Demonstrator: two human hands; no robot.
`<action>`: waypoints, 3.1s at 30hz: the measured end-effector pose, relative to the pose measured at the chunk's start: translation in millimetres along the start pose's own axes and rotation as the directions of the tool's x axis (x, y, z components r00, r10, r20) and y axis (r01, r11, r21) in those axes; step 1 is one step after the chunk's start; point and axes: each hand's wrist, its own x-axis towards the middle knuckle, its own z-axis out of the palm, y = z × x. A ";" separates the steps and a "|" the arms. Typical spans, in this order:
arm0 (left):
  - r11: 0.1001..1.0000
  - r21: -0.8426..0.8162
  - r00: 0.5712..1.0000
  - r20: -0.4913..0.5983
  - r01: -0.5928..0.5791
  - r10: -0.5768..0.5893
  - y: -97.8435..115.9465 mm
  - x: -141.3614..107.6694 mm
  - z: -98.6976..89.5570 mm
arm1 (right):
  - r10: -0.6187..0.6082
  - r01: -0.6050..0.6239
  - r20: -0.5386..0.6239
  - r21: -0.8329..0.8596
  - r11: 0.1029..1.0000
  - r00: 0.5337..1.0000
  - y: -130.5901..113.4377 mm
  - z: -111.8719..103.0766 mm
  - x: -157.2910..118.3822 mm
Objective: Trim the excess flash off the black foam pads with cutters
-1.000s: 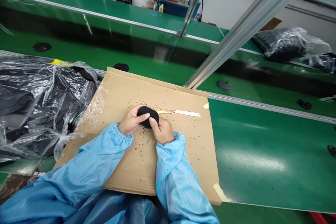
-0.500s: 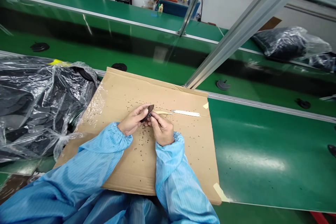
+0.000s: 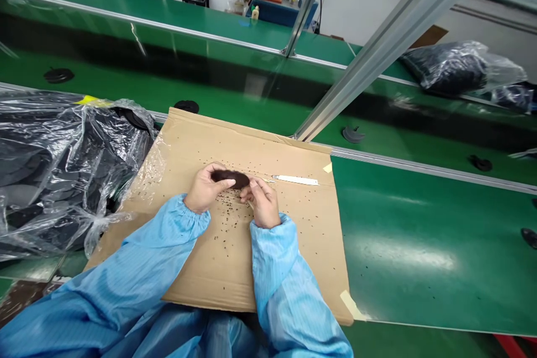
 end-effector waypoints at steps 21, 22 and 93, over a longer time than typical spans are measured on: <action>0.838 0.373 0.916 0.205 -0.398 0.345 -1.4 -10.2 -2.2 | 0.307 -0.306 -0.022 0.045 0.951 0.952 -17.0 5.8 -4.8; 0.835 0.375 0.915 0.210 -0.401 0.345 -1.4 -10.1 -2.1 | 0.303 -0.302 -0.027 0.049 0.952 0.952 -16.6 5.9 -4.8; 0.736 -0.591 0.904 -0.026 0.331 -0.427 13.7 11.1 -4.9 | -0.557 0.383 0.243 -0.912 0.148 0.794 0.7 -2.0 -4.0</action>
